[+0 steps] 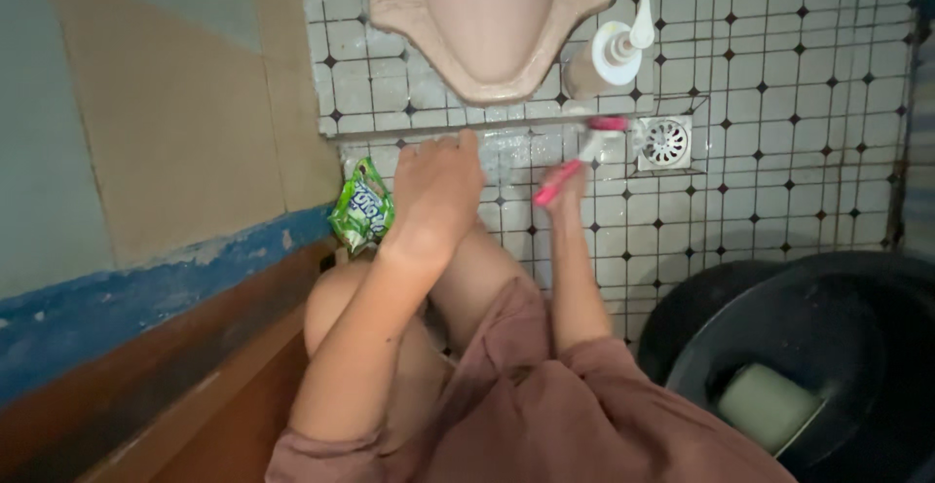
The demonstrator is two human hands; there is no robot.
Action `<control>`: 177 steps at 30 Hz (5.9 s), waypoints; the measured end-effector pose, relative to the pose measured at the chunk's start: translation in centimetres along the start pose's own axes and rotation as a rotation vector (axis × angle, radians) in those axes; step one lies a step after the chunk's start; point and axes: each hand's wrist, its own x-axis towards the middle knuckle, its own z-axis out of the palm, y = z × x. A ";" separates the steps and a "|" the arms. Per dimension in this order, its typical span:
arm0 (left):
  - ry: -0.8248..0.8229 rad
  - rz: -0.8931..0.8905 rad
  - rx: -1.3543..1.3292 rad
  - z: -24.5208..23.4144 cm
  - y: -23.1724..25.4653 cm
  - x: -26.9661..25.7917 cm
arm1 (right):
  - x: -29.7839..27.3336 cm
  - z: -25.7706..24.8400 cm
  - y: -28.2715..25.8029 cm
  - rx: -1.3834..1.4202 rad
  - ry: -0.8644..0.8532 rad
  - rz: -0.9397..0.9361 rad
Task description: The person cleans a bathroom floor by scrubbing the tiles around a squat toilet and a floor drain using a long-handled brush and applying soap from a bottle.
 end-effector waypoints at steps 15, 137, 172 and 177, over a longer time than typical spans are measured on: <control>-0.081 -0.043 -0.006 -0.4 -0.6 -0.1 | 0.6 0.1 2.1 0.076 0.051 0.036; -0.269 -0.064 -0.668 3.4 -10.9 2.6 | -13.8 -9.7 1.6 -2.285 -0.053 -0.318; -0.393 0.087 -0.543 4.0 -6.2 7.1 | -15.3 -12.7 -8.9 -1.721 0.577 -0.271; -0.401 0.171 -0.562 4.4 -5.0 7.7 | -13.2 -13.4 3.5 -1.874 0.159 -0.389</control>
